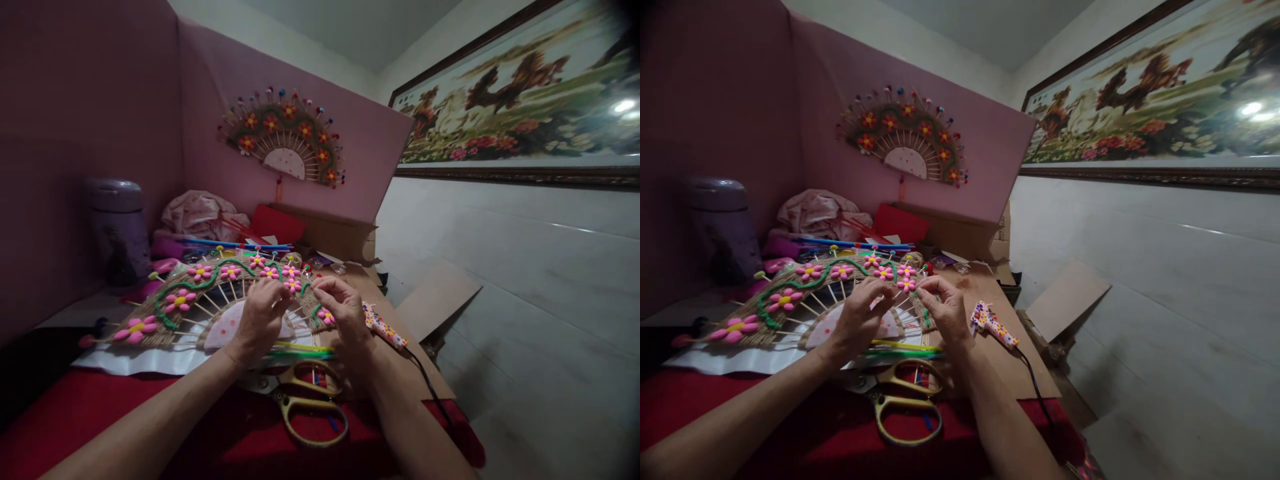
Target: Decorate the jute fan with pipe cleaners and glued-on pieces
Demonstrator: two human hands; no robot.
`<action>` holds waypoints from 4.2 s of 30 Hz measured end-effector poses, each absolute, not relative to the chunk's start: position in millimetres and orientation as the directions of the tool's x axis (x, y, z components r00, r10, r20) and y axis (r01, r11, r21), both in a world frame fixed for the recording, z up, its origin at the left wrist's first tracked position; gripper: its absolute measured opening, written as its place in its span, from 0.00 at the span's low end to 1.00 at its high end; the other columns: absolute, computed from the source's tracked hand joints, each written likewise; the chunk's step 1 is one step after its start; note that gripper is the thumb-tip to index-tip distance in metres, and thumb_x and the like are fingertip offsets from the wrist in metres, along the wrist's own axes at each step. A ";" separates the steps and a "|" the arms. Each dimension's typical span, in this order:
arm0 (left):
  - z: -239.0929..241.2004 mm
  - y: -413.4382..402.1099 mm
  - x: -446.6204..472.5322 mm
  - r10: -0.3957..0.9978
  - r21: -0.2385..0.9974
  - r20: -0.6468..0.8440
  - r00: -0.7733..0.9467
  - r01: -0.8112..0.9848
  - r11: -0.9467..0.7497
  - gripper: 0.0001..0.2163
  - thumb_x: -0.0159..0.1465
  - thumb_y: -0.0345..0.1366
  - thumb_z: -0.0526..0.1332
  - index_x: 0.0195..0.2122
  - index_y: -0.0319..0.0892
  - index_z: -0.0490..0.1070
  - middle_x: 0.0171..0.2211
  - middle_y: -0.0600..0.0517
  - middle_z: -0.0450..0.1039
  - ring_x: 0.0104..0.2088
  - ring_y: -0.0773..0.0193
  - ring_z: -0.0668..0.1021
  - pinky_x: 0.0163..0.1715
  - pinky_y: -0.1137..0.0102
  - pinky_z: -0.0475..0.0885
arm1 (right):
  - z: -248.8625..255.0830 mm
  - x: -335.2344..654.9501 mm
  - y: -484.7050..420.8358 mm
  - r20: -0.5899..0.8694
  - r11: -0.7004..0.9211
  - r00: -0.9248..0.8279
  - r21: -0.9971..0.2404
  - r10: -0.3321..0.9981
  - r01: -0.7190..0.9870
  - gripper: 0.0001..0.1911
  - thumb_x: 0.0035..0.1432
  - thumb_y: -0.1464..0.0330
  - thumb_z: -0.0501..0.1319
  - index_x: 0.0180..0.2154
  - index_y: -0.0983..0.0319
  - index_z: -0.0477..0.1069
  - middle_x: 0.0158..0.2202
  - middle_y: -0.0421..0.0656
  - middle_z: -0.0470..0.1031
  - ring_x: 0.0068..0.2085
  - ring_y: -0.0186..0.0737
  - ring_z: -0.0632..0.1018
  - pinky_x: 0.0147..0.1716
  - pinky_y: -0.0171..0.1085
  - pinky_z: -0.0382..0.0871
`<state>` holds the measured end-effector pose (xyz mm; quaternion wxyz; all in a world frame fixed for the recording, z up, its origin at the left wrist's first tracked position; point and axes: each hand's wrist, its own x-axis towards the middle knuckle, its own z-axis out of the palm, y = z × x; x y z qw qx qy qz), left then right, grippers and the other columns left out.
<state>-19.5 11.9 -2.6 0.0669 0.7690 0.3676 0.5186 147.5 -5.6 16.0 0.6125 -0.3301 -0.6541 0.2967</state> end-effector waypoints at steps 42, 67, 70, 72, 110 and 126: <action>0.2 10.4 -13.8 0.858 0.939 0.344 0.382 -0.162 -0.305 0.15 0.56 0.47 0.58 0.23 0.40 0.59 0.16 0.61 0.51 0.16 0.76 0.56 0.15 0.78 0.50 | 10.2 174.1 -0.6 0.610 0.631 0.176 -0.767 0.773 -0.113 0.04 0.50 0.69 0.62 0.27 0.62 0.69 0.23 0.36 0.68 0.21 0.28 0.65 0.19 0.30 0.57; -7.5 6.7 -13.6 0.809 0.821 0.422 0.410 0.207 -0.533 0.18 0.58 0.48 0.56 0.19 0.38 0.67 0.16 0.56 0.63 0.19 0.71 0.65 0.19 0.75 0.58 | -4.2 148.5 -10.2 0.611 0.667 -0.267 -0.662 0.745 0.342 0.02 0.52 0.69 0.61 0.28 0.61 0.71 0.28 0.39 0.70 0.28 0.31 0.68 0.24 0.30 0.62; -6.6 4.6 -12.4 0.805 0.810 0.449 0.389 0.204 -0.550 0.17 0.59 0.45 0.54 0.18 0.39 0.65 0.15 0.56 0.62 0.19 0.71 0.65 0.19 0.75 0.58 | -5.4 149.2 -9.4 0.610 0.668 -0.275 -0.664 0.744 0.336 0.02 0.52 0.70 0.60 0.29 0.61 0.72 0.30 0.40 0.72 0.30 0.32 0.70 0.25 0.31 0.62; -6.5 6.5 -12.7 0.812 0.803 0.477 0.335 0.209 -0.558 0.15 0.59 0.42 0.54 0.19 0.39 0.66 0.16 0.56 0.63 0.20 0.70 0.65 0.21 0.75 0.60 | -6.3 151.7 -6.5 0.602 0.636 -0.210 -0.702 0.770 0.320 0.03 0.52 0.69 0.60 0.30 0.61 0.73 0.31 0.40 0.73 0.31 0.33 0.71 0.26 0.31 0.64; -11.6 19.9 -21.4 0.832 0.744 0.553 0.046 0.421 -0.518 0.10 0.55 0.42 0.61 0.23 0.42 0.71 0.19 0.55 0.71 0.22 0.67 0.72 0.25 0.73 0.62 | -15.4 194.7 28.2 0.456 -0.195 0.360 -0.370 0.814 0.908 0.15 0.53 0.61 0.56 0.24 0.59 0.78 0.42 0.46 0.75 0.46 0.49 0.67 0.42 0.41 0.56; -17.0 19.4 -18.1 0.787 0.679 0.600 0.145 0.428 -0.597 0.10 0.60 0.35 0.54 0.23 0.42 0.69 0.22 0.53 0.71 0.26 0.66 0.72 0.29 0.72 0.61 | 20.3 181.1 47.9 0.487 -0.078 0.260 -0.362 0.834 0.929 0.12 0.50 0.71 0.56 0.29 0.58 0.79 0.36 0.45 0.78 0.43 0.47 0.70 0.39 0.39 0.60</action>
